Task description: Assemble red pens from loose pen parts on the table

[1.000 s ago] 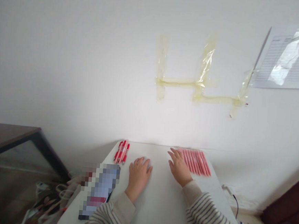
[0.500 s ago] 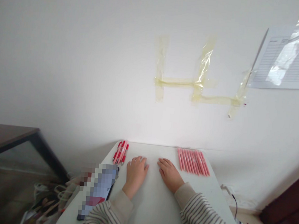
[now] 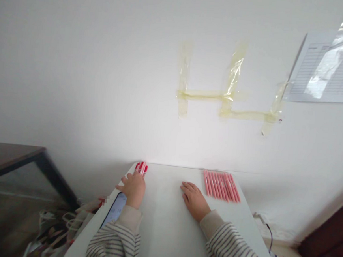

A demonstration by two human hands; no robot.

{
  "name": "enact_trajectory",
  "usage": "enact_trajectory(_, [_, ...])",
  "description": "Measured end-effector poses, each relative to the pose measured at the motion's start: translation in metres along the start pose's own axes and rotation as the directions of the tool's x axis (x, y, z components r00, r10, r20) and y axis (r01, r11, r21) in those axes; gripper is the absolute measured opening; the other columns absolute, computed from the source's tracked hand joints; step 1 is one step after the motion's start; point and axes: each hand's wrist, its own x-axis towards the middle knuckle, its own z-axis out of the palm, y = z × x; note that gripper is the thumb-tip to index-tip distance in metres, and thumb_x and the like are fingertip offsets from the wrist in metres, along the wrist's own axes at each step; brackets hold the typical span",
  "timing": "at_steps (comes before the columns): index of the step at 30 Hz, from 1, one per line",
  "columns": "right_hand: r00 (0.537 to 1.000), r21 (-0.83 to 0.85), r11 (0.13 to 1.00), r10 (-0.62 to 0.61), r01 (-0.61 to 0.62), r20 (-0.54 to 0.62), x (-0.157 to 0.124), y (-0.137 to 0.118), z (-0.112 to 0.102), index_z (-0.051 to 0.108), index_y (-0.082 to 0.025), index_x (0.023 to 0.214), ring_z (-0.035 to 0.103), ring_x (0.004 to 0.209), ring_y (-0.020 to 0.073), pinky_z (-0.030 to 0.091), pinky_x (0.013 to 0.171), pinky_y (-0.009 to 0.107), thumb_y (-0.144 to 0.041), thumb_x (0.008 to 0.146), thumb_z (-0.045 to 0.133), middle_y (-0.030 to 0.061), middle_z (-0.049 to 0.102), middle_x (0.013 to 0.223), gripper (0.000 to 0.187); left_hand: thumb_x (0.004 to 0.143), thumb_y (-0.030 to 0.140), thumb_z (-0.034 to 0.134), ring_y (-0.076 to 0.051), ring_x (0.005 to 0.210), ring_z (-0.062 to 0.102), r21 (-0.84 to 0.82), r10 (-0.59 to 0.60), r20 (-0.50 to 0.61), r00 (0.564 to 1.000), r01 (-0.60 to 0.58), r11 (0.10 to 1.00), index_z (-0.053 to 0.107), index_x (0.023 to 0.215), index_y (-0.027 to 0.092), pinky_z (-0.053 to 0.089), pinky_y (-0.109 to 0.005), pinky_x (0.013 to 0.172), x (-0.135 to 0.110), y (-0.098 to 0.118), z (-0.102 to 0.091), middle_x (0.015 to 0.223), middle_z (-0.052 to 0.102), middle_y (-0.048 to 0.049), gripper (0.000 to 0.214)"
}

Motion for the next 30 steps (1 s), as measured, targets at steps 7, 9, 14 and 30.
enact_trajectory(7, [1.000, -0.002, 1.000, 0.009, -0.008, 0.016, 0.000, 0.000, 0.000, 0.059, -0.022, 0.137, 0.048, 0.137, 0.0235, 0.041, 0.118, 0.049, -0.024, 0.099, 0.043, 0.0072, 0.057, 0.145, 0.041, 0.095, 0.035, 0.043, -0.035, 0.115, 0.053, 0.038, -0.058, -0.043, 0.997, 0.060, 0.997, 0.058, 0.124, 0.016, 0.035, -0.065, 0.101, 0.006, -0.005, 0.013, 0.115, 0.065, -0.0137, 0.038])
enact_trajectory(9, [1.000, -0.001, 1.000, 0.012, -0.012, 0.021, -0.001, 0.000, -0.001, 0.059, -0.021, 0.138, 0.048, 0.138, 0.0237, 0.040, 0.119, 0.049, -0.024, 0.099, 0.043, 0.0072, 0.057, 0.146, 0.042, 0.095, 0.034, 0.042, -0.035, 0.114, 0.054, 0.037, -0.069, -0.049, 0.996, 0.071, 0.997, 0.058, 0.124, 0.016, 0.035, -0.065, 0.102, 0.006, -0.003, 0.014, 0.115, 0.065, -0.0136, 0.037])
enact_trajectory(14, [1.000, 0.012, 1.000, 0.012, -0.012, 0.021, 0.000, -0.001, -0.001, 0.059, -0.022, 0.137, 0.048, 0.137, 0.0233, 0.040, 0.119, 0.049, -0.024, 0.099, 0.043, 0.0075, 0.057, 0.145, 0.042, 0.095, 0.028, 0.040, -0.035, 0.115, 0.055, 0.033, -0.063, -0.081, 0.995, 0.066, 0.997, 0.058, 0.123, 0.016, 0.038, -0.064, 0.100, 0.005, 0.000, 0.012, 0.114, 0.066, -0.0139, 0.035])
enact_trajectory(30, [1.000, 0.002, 1.000, 0.019, -0.019, 0.012, -0.001, 0.000, 0.002, 0.059, -0.022, 0.137, 0.048, 0.137, 0.0226, 0.040, 0.119, 0.047, -0.023, 0.099, 0.045, 0.0069, 0.057, 0.145, 0.041, 0.091, 0.024, 0.050, -0.039, 0.119, 0.056, -0.028, -0.072, -0.259, 0.963, 0.067, 0.997, 0.064, 0.106, 0.015, 0.043, -0.065, 0.097, 0.009, 0.000, 0.028, 0.109, 0.068, -0.0170, 0.023])
